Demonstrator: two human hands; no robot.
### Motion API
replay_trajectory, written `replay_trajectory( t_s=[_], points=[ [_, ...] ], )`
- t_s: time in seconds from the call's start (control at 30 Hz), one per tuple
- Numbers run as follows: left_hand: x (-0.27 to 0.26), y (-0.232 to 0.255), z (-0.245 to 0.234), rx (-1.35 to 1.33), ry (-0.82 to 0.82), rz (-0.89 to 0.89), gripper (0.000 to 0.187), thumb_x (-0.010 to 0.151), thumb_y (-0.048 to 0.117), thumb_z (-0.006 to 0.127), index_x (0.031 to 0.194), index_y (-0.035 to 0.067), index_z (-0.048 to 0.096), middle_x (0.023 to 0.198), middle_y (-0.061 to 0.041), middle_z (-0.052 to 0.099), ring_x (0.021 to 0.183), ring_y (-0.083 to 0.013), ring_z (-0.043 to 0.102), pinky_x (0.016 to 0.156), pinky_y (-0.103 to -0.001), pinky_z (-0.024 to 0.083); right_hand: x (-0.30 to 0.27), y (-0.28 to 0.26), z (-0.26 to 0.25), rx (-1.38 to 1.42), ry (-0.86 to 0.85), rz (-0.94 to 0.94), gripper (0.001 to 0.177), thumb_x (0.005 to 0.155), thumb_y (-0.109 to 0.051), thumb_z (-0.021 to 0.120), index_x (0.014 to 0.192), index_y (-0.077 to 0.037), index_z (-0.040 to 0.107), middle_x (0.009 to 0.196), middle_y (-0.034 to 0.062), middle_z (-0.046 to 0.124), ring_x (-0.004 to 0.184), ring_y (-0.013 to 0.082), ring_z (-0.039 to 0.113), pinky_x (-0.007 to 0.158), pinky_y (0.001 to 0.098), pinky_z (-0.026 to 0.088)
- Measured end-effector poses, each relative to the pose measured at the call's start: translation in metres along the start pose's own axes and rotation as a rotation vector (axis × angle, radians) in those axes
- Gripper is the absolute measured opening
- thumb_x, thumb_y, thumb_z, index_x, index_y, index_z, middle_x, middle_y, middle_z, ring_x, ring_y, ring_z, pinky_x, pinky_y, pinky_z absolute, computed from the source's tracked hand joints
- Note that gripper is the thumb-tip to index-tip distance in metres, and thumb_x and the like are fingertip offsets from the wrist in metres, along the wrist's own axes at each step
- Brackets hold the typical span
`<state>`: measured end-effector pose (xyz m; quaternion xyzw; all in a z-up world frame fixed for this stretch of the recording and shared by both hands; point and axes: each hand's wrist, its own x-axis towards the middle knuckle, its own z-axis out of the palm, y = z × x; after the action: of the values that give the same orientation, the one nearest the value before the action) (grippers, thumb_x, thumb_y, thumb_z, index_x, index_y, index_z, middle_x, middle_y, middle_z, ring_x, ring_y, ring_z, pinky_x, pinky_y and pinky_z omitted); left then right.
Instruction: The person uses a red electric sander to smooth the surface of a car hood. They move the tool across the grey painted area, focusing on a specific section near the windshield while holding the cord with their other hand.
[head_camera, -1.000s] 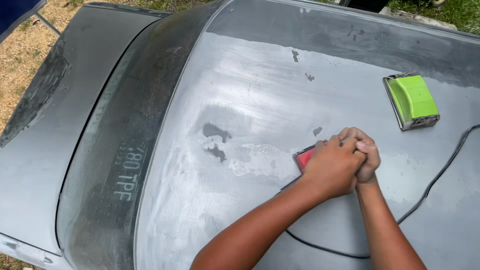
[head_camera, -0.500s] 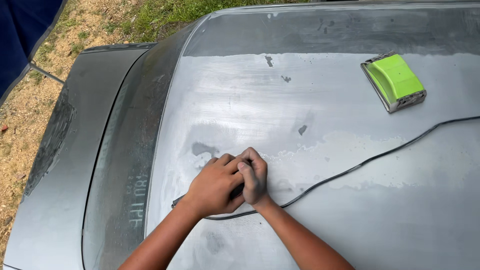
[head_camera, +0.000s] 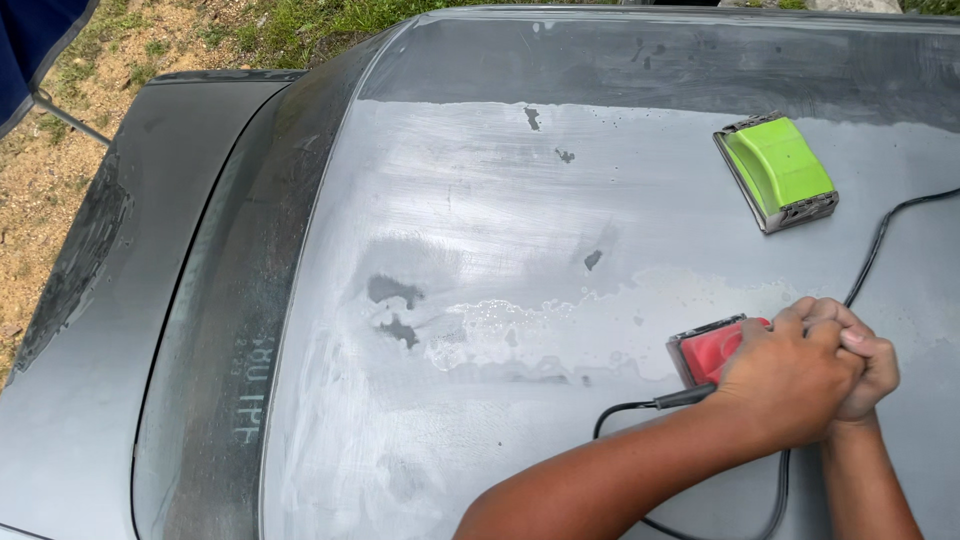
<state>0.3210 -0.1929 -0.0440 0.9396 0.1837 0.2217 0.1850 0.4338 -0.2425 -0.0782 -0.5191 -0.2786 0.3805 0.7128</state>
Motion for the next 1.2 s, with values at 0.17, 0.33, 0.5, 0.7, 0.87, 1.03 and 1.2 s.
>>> replay_trajectory(
  t_s=[0.17,0.33,0.5,0.7,0.87,1.03,1.2],
  points=[
    [0.025,-0.008,0.014,0.019,0.075,-0.079,0.023,0.093,0.018,0.062,0.112,0.012,0.073,0.117,-0.007,0.063,0.119,-0.0332,0.056,0.067,-0.048,0.044,0.033,-0.004,0.004,-0.01,-0.041,-0.003,0.029,0.082,-0.041,0.045,0.072,-0.015,0.039,0.08,0.004,0.047,0.07,0.018,0.043,0.068,0.0322,0.035],
    [-0.005,-0.093,-0.06,0.015,-0.094,-0.047,0.038,0.083,0.029,0.065,0.118,0.017,0.069,0.124,-0.009,0.062,0.109,-0.0336,0.062,0.068,-0.052,0.052,0.055,0.036,0.093,-0.019,-0.037,-0.044,0.031,0.084,-0.04,0.045,0.072,-0.012,0.041,0.085,0.0073,0.051,0.074,0.0202,0.047,0.069,0.0335,0.037],
    [-0.064,-0.172,-0.156,0.066,-0.184,0.005,0.04,0.068,0.026,0.075,0.107,0.019,0.075,0.107,-0.005,0.064,0.104,-0.0352,0.064,0.078,-0.057,0.056,0.061,0.105,0.187,-0.095,-0.101,-0.247,0.025,0.088,-0.027,0.043,0.074,-0.007,0.049,0.076,0.0153,0.055,0.063,0.0223,0.053,0.058,0.0292,0.039],
    [-0.148,-0.24,-0.237,0.074,-0.291,-0.03,0.028,0.078,0.033,0.069,0.103,0.021,0.071,0.112,-0.001,0.064,0.106,-0.0338,0.064,0.08,-0.053,0.056,0.01,0.128,0.335,0.002,-0.049,-0.218,0.026,0.089,-0.029,0.054,0.073,-0.008,0.049,0.067,0.0092,0.055,0.063,0.0145,0.052,0.057,0.0286,0.041],
    [-0.182,-0.265,-0.252,0.169,-0.252,0.025,0.023,0.079,0.038,0.07,0.093,0.02,0.068,0.1,0.0,0.063,0.102,-0.0298,0.064,0.072,-0.045,0.055,-0.009,0.123,0.38,0.026,-0.064,-0.169,0.026,0.088,-0.027,0.058,0.073,-0.007,0.05,0.066,0.0111,0.054,0.069,0.013,0.054,0.059,0.0289,0.044],
    [-0.136,-0.216,-0.212,0.221,-0.22,0.068,0.027,0.081,0.036,0.068,0.099,0.016,0.067,0.103,-0.002,0.063,0.1,-0.0297,0.063,0.07,-0.045,0.054,0.003,0.127,0.302,0.07,-0.044,-0.117,0.026,0.088,-0.027,0.058,0.076,-0.004,0.055,0.071,0.0136,0.064,0.069,0.0151,0.056,0.06,0.0309,0.045],
    [-0.066,-0.137,-0.14,0.12,-0.206,0.143,0.04,0.074,0.029,0.07,0.109,0.009,0.068,0.107,-0.01,0.063,0.1,-0.038,0.064,0.072,-0.054,0.054,0.012,0.093,0.168,-0.023,0.085,-0.143,0.035,0.086,-0.034,0.052,0.088,0.0,0.059,0.079,0.0149,0.063,0.07,0.0182,0.057,0.062,0.0284,0.045]
  ],
)
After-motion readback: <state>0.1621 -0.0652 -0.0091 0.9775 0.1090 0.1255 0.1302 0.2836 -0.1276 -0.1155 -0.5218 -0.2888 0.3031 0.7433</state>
